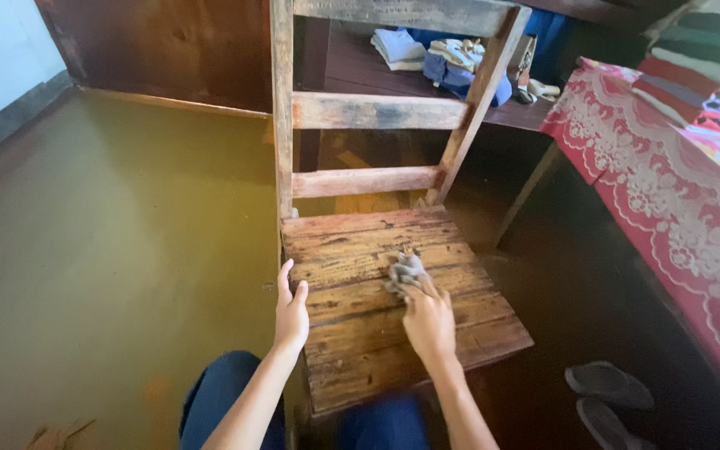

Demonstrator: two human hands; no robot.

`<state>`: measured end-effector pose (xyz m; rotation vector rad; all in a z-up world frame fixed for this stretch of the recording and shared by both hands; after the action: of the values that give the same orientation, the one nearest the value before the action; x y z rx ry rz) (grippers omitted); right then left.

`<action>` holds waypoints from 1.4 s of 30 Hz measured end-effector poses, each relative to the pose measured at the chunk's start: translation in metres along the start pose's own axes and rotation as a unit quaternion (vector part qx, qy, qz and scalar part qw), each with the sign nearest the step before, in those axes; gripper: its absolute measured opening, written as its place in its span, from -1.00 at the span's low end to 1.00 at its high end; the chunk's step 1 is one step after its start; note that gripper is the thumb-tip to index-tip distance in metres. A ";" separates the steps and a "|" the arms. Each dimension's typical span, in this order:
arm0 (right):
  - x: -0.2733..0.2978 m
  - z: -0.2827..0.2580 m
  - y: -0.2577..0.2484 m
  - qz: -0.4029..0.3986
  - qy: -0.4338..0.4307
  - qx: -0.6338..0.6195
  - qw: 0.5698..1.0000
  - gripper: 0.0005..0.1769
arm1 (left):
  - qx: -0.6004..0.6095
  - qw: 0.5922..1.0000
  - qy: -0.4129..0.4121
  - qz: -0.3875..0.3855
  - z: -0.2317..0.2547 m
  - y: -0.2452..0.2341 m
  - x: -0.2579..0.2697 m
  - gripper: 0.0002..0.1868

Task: The person wipes a wooden chair with a cloth, cleaning the seat and backrest. They pour water from a bottle onto the cloth and continue wiping the chair's legs and frame.

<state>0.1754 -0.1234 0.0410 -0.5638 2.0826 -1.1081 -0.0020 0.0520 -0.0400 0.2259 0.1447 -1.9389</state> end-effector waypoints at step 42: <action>0.067 0.058 -0.069 0.092 0.055 0.037 0.994 -0.76 | -0.025 1.000 -0.014 -0.004 -0.006 0.000 0.000 -0.41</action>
<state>0.1787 -0.2353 0.0516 -0.2739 2.1293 -1.1261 -0.0012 0.0530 -0.0462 0.1651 0.1753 -1.9431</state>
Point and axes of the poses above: each hand's wrist, its own x-axis away from the middle knuckle, its own y-axis out of the palm, z = x × y, the point moved 3 cm from there along -x, towards the middle knuckle, and after that the axes turned 9 degrees about y, right-handed, at the moved point
